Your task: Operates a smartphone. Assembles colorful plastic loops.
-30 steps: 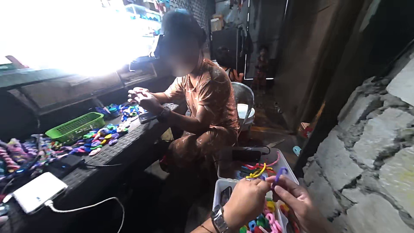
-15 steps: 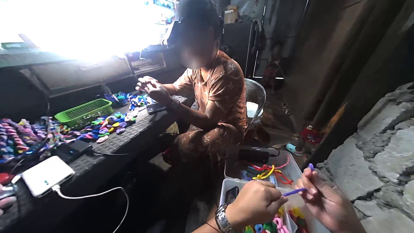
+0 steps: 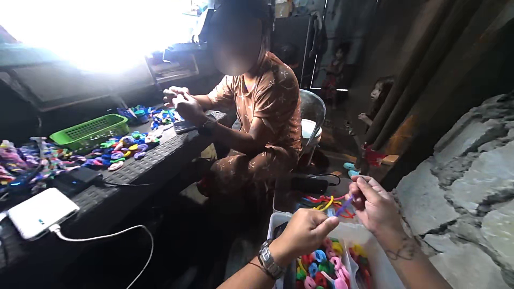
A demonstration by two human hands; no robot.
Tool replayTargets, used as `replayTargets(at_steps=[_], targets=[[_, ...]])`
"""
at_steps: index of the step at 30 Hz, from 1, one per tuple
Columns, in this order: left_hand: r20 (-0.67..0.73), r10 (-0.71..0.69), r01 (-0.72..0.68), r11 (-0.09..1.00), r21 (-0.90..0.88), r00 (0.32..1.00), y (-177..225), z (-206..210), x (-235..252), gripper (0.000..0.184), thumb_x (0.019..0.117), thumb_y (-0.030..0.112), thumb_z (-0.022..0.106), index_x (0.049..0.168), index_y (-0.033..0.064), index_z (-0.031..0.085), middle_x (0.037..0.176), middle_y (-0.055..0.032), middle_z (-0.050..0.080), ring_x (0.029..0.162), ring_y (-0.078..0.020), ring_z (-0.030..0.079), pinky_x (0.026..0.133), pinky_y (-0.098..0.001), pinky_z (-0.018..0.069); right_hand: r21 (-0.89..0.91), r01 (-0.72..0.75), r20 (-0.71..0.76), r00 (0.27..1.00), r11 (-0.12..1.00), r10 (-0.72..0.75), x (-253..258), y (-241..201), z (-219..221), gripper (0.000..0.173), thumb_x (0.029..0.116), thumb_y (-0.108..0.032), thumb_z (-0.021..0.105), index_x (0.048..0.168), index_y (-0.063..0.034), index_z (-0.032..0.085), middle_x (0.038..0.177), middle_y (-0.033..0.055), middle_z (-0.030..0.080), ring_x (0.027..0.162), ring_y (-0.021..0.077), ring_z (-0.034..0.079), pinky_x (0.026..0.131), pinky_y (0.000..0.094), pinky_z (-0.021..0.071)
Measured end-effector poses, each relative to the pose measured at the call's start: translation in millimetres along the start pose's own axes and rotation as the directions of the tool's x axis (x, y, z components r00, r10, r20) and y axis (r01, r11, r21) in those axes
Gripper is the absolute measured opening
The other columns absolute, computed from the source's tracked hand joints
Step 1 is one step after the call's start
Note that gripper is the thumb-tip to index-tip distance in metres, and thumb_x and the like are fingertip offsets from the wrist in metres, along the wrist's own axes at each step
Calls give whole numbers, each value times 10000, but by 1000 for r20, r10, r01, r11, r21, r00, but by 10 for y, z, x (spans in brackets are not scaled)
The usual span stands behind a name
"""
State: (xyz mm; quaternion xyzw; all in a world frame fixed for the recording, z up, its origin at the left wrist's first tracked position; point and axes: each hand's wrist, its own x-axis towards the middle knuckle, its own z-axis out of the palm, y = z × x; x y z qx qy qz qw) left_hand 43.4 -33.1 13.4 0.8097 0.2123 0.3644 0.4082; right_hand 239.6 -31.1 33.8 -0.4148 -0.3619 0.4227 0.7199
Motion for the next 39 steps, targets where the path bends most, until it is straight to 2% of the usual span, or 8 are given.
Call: replayTargets(at_steps=[8,10,13,15,17,24,35,39], targets=[[-87,-300,305,951,55,950,17,-4,51,488,1097,341,392,772,50,611,663,-5,519,590,-99,516,579,-296,456,-260,-195,-132,977,946,165,125,85,-81,153,1095,-111,440,1114,-2,546,790,49,680,573,79,630,555,216,549],[-67,-385,387,871,304,920,106,-27,83,435,1050,412,517,1083,11,684,1049,-150,648,956,-264,653,866,-469,543,-597,-178,-63,982,782,175,208,116,-198,251,1078,-119,490,1254,48,559,987,136,697,740,161,704,702,310,601],[-98,-406,409,817,407,909,115,20,81,435,976,422,638,1188,44,670,1240,-173,611,1096,-304,637,931,-491,533,-932,46,97,988,359,124,100,48,-262,554,1044,-187,565,1505,64,388,1429,289,517,1227,384,605,1036,508,495],[-140,-320,349,858,376,937,60,55,39,360,992,360,619,1132,36,692,1215,-179,617,1062,-289,642,902,-456,542,-959,219,238,967,179,92,-116,-39,-238,408,1042,-221,553,1317,79,576,1279,302,603,1177,434,619,1002,564,497],[-206,-201,261,906,332,958,33,61,57,311,1000,313,595,1079,34,706,1159,-163,633,1005,-252,649,863,-420,555,-915,350,390,894,200,220,-326,-110,-177,298,1035,-224,547,1068,30,700,1039,227,692,999,377,678,889,554,529],[-106,-109,130,968,215,988,92,96,12,288,1029,223,534,1061,-8,703,1069,-140,650,938,-186,638,817,-335,543,-809,573,414,392,134,821,-781,248,-146,230,989,-158,634,1155,-21,715,1253,231,640,1169,442,609,954,659,476],[105,-158,152,986,66,982,60,65,34,404,1094,235,371,1244,-25,642,1180,-158,636,1024,-178,634,914,-353,526,-662,493,583,812,565,-26,-683,138,-309,211,946,-153,569,955,-25,737,903,91,715,819,155,682,762,329,568],[100,-222,235,960,-152,970,97,71,64,292,1043,127,484,1257,-30,606,1148,-116,631,889,-124,661,787,-307,582,-519,364,502,862,773,-69,-682,93,-332,244,1010,-173,530,997,-4,706,927,42,687,790,23,633,740,208,549]])
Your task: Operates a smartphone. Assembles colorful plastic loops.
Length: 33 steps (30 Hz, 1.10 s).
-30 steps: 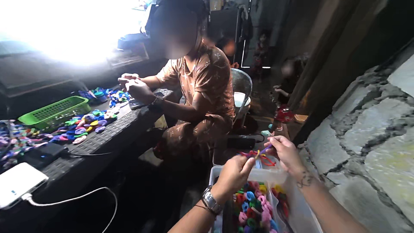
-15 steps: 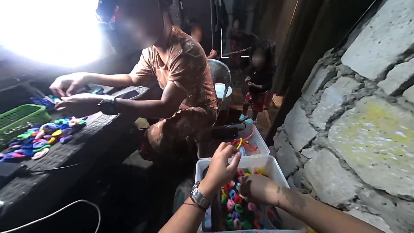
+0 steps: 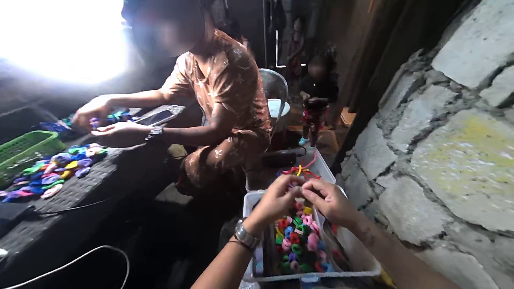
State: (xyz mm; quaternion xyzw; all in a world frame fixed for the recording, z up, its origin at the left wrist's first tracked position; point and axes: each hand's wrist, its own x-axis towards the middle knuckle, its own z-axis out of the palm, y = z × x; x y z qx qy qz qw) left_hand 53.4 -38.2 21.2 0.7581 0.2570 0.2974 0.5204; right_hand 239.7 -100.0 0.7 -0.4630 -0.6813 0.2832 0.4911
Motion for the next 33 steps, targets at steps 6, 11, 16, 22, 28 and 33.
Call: replayTargets(at_steps=[6,11,16,22,28,33], targets=[[-106,38,-48,995,-92,994,-12,3,-7,180,996,59,559,1148,-31,591,999,-38,665,855,-82,670,778,-277,589,-124,100,-124,986,987,-116,12,-11,77,234,998,-154,548,984,18,706,919,84,688,811,38,631,755,185,529],[-136,217,-191,965,180,967,-63,51,-27,161,942,34,631,1081,-46,634,995,-79,693,848,-62,679,759,-226,583,51,-43,-151,987,998,50,30,-45,108,254,1012,-165,592,1176,-15,715,1101,78,693,865,51,679,758,204,587],[-157,384,-301,872,386,910,-127,95,-40,76,898,24,674,959,-22,673,914,-92,679,822,-101,670,768,-238,579,482,-385,1,899,787,439,78,-190,80,235,1000,-72,616,1216,16,583,1033,73,675,820,127,705,737,290,621],[-173,384,-297,875,383,907,-109,76,-48,48,908,20,669,940,-7,691,902,-76,685,817,-91,664,770,-229,571,677,-456,119,843,578,525,103,-229,49,82,1044,-52,526,1087,-41,595,929,38,684,800,135,698,760,309,612],[-264,151,-206,958,-197,953,-26,-56,-27,100,919,-9,639,1004,37,614,872,44,661,784,-46,652,758,-255,578,-52,-26,134,990,998,33,16,-67,20,214,962,-158,605,1066,-37,747,1162,124,652,949,123,643,791,261,552],[-177,91,-110,989,-101,980,-26,-11,-49,245,944,20,626,1188,-7,628,914,-10,677,763,-69,659,730,-250,584,510,-172,-15,978,843,208,72,-124,-10,430,1004,-118,425,1410,-24,535,1287,35,639,998,102,660,786,262,569]])
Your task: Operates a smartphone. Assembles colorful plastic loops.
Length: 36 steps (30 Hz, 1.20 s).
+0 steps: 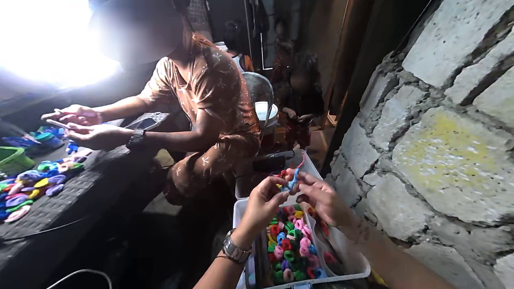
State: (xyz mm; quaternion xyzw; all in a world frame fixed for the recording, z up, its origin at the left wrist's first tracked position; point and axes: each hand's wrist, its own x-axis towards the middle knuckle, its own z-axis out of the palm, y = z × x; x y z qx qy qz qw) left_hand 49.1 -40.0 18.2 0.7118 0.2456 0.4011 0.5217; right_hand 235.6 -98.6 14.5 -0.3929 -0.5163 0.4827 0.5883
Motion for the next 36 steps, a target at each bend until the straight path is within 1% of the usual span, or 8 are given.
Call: replayTargets(at_steps=[5,9,12,14,16,20,27,36], targets=[[56,-184,168,961,220,981,57,4,15,176,1018,122,575,1059,-6,688,950,-52,683,822,-75,668,785,-259,574,493,-37,-161,978,869,132,50,19,-75,304,1080,-252,391,1085,-147,676,1020,4,709,875,95,687,758,254,587],[309,87,79,871,-486,947,-46,-49,8,247,972,254,566,780,184,704,1331,31,631,1162,-67,596,900,-251,511,520,-22,-9,999,854,32,52,136,-181,224,1017,-271,575,880,-223,745,952,-33,712,900,83,684,788,249,591],[298,91,178,628,-758,950,4,-29,9,153,947,349,691,948,218,770,1086,43,714,884,-44,653,735,-205,532,283,57,118,989,957,-94,-6,149,-122,166,1006,-300,607,956,-265,761,1021,-75,708,955,54,661,832,234,569],[166,-6,114,750,-651,986,30,-26,13,220,1002,246,621,1164,152,736,1085,22,710,777,-14,615,672,-176,505,174,196,136,966,965,-220,-26,155,-80,167,1007,-349,620,987,-279,770,1074,-103,697,1008,36,641,875,230,552],[87,29,-16,988,-156,996,36,-50,35,301,1005,79,535,1274,37,664,1204,-26,653,916,-22,609,789,-191,518,84,334,107,934,939,-342,-3,147,-66,177,1020,-358,608,1003,-270,760,1160,-96,662,1068,44,617,906,235,545],[44,131,-137,884,447,990,61,43,-15,168,986,122,622,1027,6,737,914,-85,651,828,-111,623,769,-260,539,102,302,-106,951,948,-292,21,38,22,150,1020,-256,596,1016,-245,745,1165,-73,665,1011,59,642,833,224,571],[-28,347,-257,743,618,938,-13,34,-9,273,1004,242,572,847,131,766,1068,-21,687,1048,-181,606,911,-438,458,420,182,-257,963,889,-76,171,-201,90,342,1067,-60,325,967,-131,645,852,-11,666,681,58,638,659,205,582],[8,276,-239,818,524,961,-17,53,-32,486,1064,288,469,711,38,690,747,-30,650,728,-106,614,715,-331,486,144,250,-441,882,957,-164,515,-160,97,238,1077,-91,340,994,-101,562,607,-102,482,503,6,464,513,163,432]])
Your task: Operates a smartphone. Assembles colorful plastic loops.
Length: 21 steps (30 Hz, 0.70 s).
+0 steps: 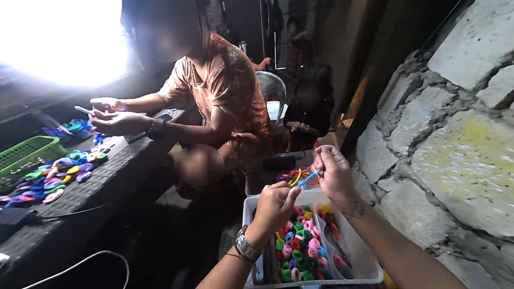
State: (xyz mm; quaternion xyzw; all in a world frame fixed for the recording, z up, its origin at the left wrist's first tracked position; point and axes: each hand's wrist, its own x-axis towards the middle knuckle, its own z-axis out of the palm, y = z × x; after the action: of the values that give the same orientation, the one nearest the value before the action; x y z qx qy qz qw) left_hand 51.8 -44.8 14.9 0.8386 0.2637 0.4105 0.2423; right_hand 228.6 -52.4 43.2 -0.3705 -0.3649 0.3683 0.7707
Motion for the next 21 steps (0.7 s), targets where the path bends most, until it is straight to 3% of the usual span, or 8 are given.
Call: replayTargets(at_steps=[3,7,10,12,13,16,19,21], targets=[[21,-167,168,985,-45,986,-27,-69,23,490,1058,304,498,690,37,683,720,2,600,673,-49,564,649,-242,484,-204,-16,-66,998,979,3,156,72,-27,188,1092,-92,377,1083,-22,552,714,-44,577,551,27,539,548,183,499],[71,-378,382,923,-52,923,-51,-147,58,494,1064,300,505,656,48,620,681,21,525,617,-43,518,609,-238,453,-490,-160,-115,986,857,119,410,339,-209,259,1105,-123,400,1272,39,515,877,87,619,654,110,599,638,291,539],[35,-375,377,919,-117,926,20,-183,92,452,1070,253,479,700,56,648,722,34,562,673,-19,542,658,-213,464,-768,-220,17,931,601,363,517,364,-294,332,1101,-87,393,1390,66,452,1124,196,660,825,200,698,788,358,586],[11,-330,329,934,-139,944,67,-245,121,410,1062,235,482,756,48,683,772,28,595,729,-15,569,705,-209,485,-913,-103,109,871,395,478,556,265,-336,347,1090,-116,448,1385,45,535,1245,245,638,1068,312,671,966,469,523],[-1,-308,305,943,-133,951,89,-289,139,389,1056,226,486,781,46,694,789,28,609,744,-8,581,721,-205,497,-935,-39,146,862,352,485,561,181,-356,336,1085,-138,474,1360,26,578,1271,245,637,1138,342,649,1014,511,494],[-56,-247,241,965,-101,967,158,-457,191,344,1040,203,505,807,50,707,794,41,619,730,12,580,695,-183,498,-903,129,287,892,411,350,573,-172,-440,289,1067,-198,535,1258,-25,666,1196,193,685,1092,324,665,966,557,507],[-126,-111,112,994,2,986,403,-790,233,304,1035,221,527,844,79,716,881,38,652,812,-20,611,733,-224,531,-792,221,374,912,569,166,398,-861,-369,279,1060,-205,531,1260,-53,652,1168,115,693,1008,200,683,912,443,557],[-161,71,-56,994,98,984,749,-1183,288,283,1050,269,527,921,113,725,999,50,671,937,-35,626,825,-247,540,-667,371,435,898,646,-68,144,-1449,-359,267,1070,-193,484,1271,-82,621,1154,36,680,951,106,665,848,317,570]])
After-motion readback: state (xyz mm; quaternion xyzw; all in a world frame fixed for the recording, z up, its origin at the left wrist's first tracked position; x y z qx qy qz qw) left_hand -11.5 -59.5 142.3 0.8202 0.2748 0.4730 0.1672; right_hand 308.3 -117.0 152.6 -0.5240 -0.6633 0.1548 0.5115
